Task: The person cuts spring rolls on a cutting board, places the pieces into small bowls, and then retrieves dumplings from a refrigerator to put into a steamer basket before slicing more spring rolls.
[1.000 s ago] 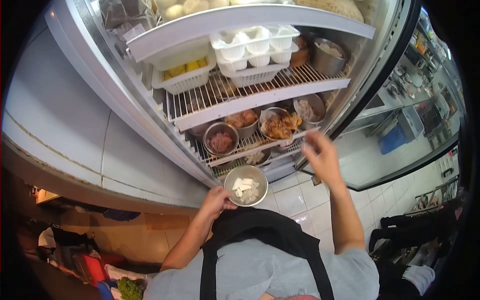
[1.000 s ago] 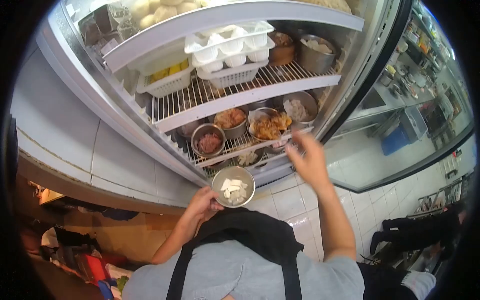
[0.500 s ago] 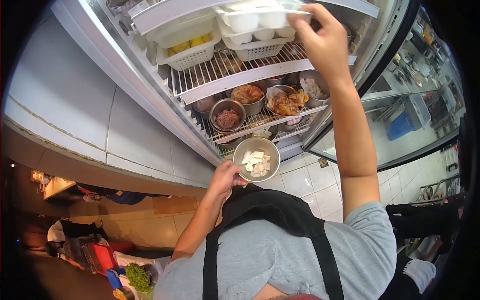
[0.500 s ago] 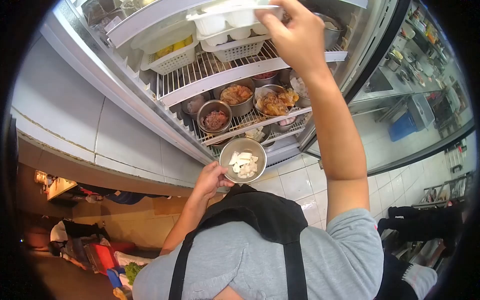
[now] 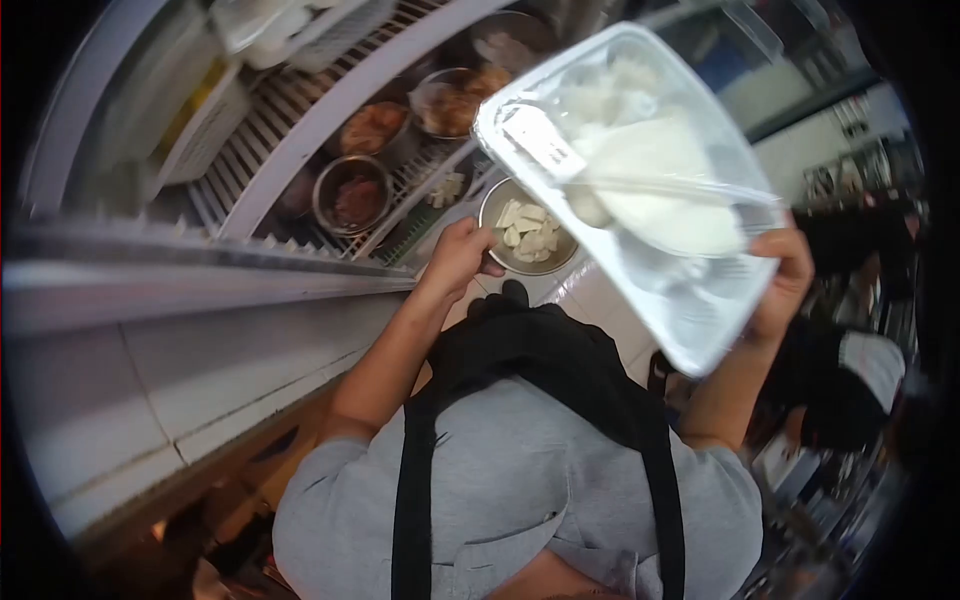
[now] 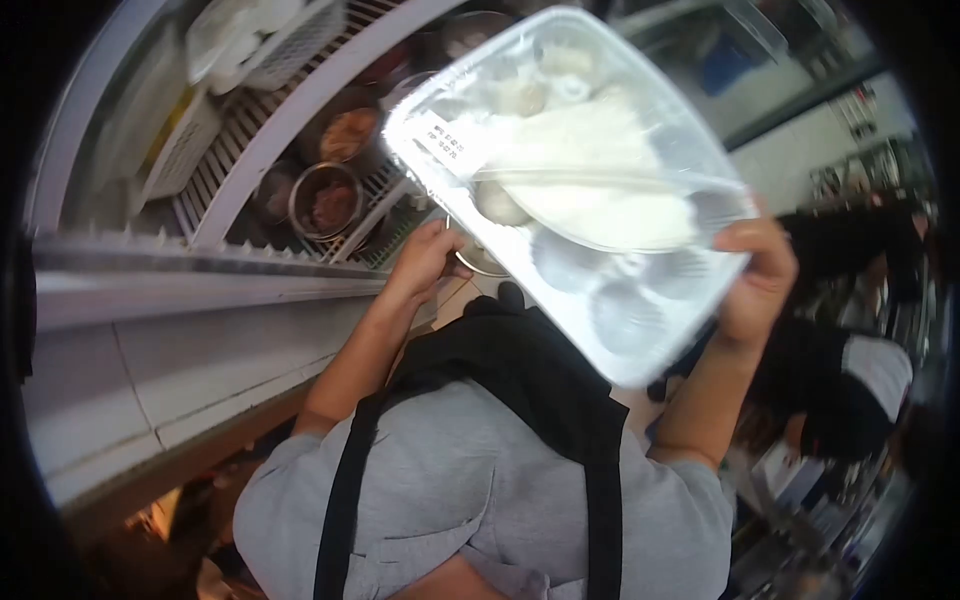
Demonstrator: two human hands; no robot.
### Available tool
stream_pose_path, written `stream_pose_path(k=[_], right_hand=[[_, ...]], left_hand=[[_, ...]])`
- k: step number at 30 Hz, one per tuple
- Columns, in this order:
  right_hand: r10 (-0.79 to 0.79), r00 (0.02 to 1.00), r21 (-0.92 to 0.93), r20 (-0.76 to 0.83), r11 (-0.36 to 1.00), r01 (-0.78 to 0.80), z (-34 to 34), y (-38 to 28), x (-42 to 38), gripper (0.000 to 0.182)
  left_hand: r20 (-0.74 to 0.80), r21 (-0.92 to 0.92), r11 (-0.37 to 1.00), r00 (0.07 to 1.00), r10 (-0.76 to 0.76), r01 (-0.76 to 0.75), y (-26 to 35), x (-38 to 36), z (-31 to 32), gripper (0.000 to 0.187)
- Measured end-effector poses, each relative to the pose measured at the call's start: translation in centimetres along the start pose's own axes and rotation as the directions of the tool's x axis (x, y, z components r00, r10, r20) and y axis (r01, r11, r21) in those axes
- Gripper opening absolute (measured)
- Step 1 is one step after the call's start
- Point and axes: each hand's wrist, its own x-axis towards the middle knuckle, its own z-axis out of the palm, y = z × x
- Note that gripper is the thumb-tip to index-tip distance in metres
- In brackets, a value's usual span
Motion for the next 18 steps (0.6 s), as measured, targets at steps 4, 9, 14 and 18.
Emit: stream_pose_path(k=[4, 9, 14, 18], right_hand=[[0.242, 0.965, -0.012, -0.102, 0.97, -0.244, 2.0, 3.0, -9.2, 0.021], [0.408, 0.898, -0.08, -0.166, 0.902, -0.425, 0.0, 6.6, -15.6, 0.026], [0.465, 0.872, -0.228, -0.153, 0.842, -0.489, -8.7, 8.2, -17.4, 0.034], [0.455, 0.888, -0.193, -0.071, 0.867, -0.46, -17.4, 10.5, -15.9, 0.045]], left_hand=[[0.249, 0.13, 0.991, 0.966, -0.062, 0.03, -1.4, 4.6, 5.8, 0.017], [0.356, 0.163, 0.987, 0.933, -0.055, -0.005, -1.6, 6.5, 14.8, 0.025], [0.465, 0.249, 0.967, 0.883, -0.073, -0.052, -5.3, 11.4, 22.4, 0.024], [0.446, 0.195, 0.977, 0.895, -0.012, -0.084, -7.5, 14.3, 29.9, 0.026]])
